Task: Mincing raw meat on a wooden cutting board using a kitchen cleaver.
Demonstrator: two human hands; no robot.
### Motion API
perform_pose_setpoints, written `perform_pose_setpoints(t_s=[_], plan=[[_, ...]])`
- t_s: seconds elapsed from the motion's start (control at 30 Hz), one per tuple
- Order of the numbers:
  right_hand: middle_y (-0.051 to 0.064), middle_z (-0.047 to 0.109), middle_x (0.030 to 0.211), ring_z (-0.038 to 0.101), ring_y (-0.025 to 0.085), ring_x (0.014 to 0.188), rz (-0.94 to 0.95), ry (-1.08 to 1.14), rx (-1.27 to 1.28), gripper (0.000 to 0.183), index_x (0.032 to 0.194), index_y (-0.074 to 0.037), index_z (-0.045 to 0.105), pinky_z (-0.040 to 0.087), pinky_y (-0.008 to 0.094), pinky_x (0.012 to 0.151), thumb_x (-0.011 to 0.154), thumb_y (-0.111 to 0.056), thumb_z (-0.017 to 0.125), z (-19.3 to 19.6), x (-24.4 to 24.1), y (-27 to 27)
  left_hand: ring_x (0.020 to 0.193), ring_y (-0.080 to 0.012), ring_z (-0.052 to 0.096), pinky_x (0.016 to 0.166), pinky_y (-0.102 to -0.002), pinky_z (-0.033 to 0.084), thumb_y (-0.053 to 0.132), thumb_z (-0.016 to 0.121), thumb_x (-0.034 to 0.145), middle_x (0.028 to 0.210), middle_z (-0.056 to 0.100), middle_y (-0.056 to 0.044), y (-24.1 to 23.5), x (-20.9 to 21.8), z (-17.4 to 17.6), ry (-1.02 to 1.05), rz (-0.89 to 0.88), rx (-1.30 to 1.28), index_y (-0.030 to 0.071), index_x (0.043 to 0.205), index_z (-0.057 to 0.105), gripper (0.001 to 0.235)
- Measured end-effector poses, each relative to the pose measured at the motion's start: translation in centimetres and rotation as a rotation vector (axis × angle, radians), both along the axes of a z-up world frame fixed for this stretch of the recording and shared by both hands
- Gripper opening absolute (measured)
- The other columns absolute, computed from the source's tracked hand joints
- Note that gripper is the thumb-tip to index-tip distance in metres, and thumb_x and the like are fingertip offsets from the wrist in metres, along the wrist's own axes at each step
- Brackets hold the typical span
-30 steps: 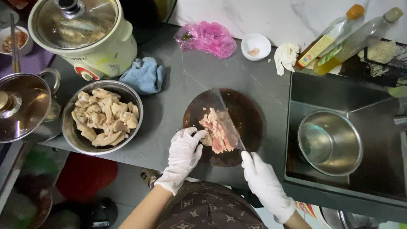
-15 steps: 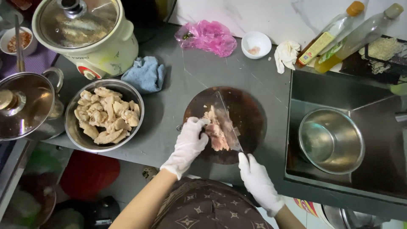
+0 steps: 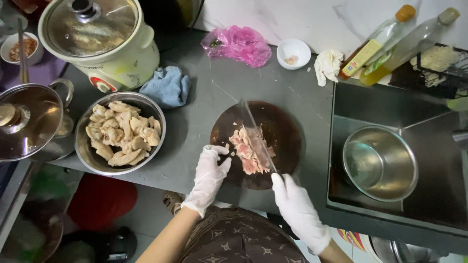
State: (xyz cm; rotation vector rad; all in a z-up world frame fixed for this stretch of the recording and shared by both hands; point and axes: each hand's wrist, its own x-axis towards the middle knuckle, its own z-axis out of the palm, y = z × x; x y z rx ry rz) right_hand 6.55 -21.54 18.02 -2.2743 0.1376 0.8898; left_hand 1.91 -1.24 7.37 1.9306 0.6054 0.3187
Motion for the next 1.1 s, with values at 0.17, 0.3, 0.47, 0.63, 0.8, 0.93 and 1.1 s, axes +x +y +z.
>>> perform_pose_setpoints(t_s=[0.17, 0.3, 0.47, 0.63, 0.8, 0.93, 1.1], plan=[[0.017, 0.076, 0.083, 0.072, 0.036, 0.075, 0.124, -0.03, -0.015, 0.039, 0.11, -0.01, 0.061, 0.053, 0.046, 0.074, 0.101, -0.043, 0.041, -3.3, -1.0, 0.2, 0.103, -0.021, 0.06, 0.09, -0.031, 0.049, 0.007, 0.074, 0.074, 0.113, 0.061, -0.002, -0.3, -1.6, -2.9, -0.01, -0.046, 0.177, 0.012, 0.107, 0.065, 0.035], [0.02, 0.077, 0.082, 0.072, 0.037, 0.069, 0.226, -0.033, -0.079, 0.047, 0.112, -0.006, 0.063, 0.054, 0.046, 0.071, 0.103, -0.046, 0.039, -1.4, 0.4, 0.0, 0.102, -0.0185, 0.059, 0.091, -0.03, 0.049, -0.002, 0.078, 0.071, 0.113, 0.06, -0.002, -0.5, -1.7, -2.2, -0.129, -0.054, 0.258, 0.011, 0.109, 0.061, 0.043], [0.011, 0.075, 0.079, 0.071, 0.03, 0.068, 0.164, -0.066, -0.017, 0.038, 0.106, -0.011, 0.062, 0.054, 0.042, 0.071, 0.103, -0.043, 0.041, -2.7, -0.6, 0.3, 0.102, -0.0211, 0.06, 0.089, -0.033, 0.049, 0.01, 0.075, 0.078, 0.11, 0.061, -0.003, 0.7, -1.0, -2.1, 0.008, -0.019, 0.267, 0.011, 0.106, 0.064, 0.029], [0.011, 0.079, 0.089, 0.072, 0.04, 0.079, 0.241, -0.084, -0.09, 0.043, 0.101, -0.011, 0.062, 0.054, 0.049, 0.075, 0.1, -0.047, 0.038, -3.0, -0.2, -0.8, 0.096, -0.0254, 0.062, 0.086, -0.036, 0.051, 0.009, 0.075, 0.08, 0.106, 0.061, -0.006, 2.7, -0.5, -1.6, -0.085, 0.046, 0.3, 0.01, 0.106, 0.065, 0.028], [0.024, 0.075, 0.08, 0.07, 0.048, 0.076, 0.168, -0.228, -0.029, 0.033, 0.106, -0.01, 0.056, 0.052, 0.055, 0.071, 0.099, -0.041, 0.048, -5.6, -1.2, -0.3, 0.091, -0.0301, 0.061, 0.081, -0.041, 0.051, 0.007, 0.063, 0.087, 0.103, 0.062, -0.011, 4.8, 1.2, 0.5, -0.093, 0.016, 0.561, 0.008, 0.11, 0.065, 0.023], [0.016, 0.071, 0.074, 0.071, 0.037, 0.061, 0.32, -0.149, -0.07, 0.037, 0.104, -0.008, 0.059, 0.056, 0.048, 0.064, 0.104, -0.039, 0.038, -3.7, 0.2, -0.8, 0.073, -0.0287, 0.063, 0.06, -0.041, 0.06, 0.001, 0.057, 0.089, 0.096, 0.055, -0.016, 11.0, 7.1, -6.5, 0.437, 0.08, 1.033, 0.004, 0.097, 0.058, 0.008], [0.022, 0.077, 0.091, 0.071, 0.047, 0.084, 0.038, -0.172, -0.069, 0.037, 0.109, -0.011, 0.062, 0.053, 0.053, 0.077, 0.1, -0.042, 0.045, -2.7, -1.0, -0.3, 0.04, -0.0088, 0.053, 0.028, -0.029, 0.045, 0.014, 0.06, 0.09, 0.067, 0.056, -0.001, 15.9, 13.2, -16.6, 0.56, 0.66, 1.456, 0.013, 0.075, 0.053, 0.016]])
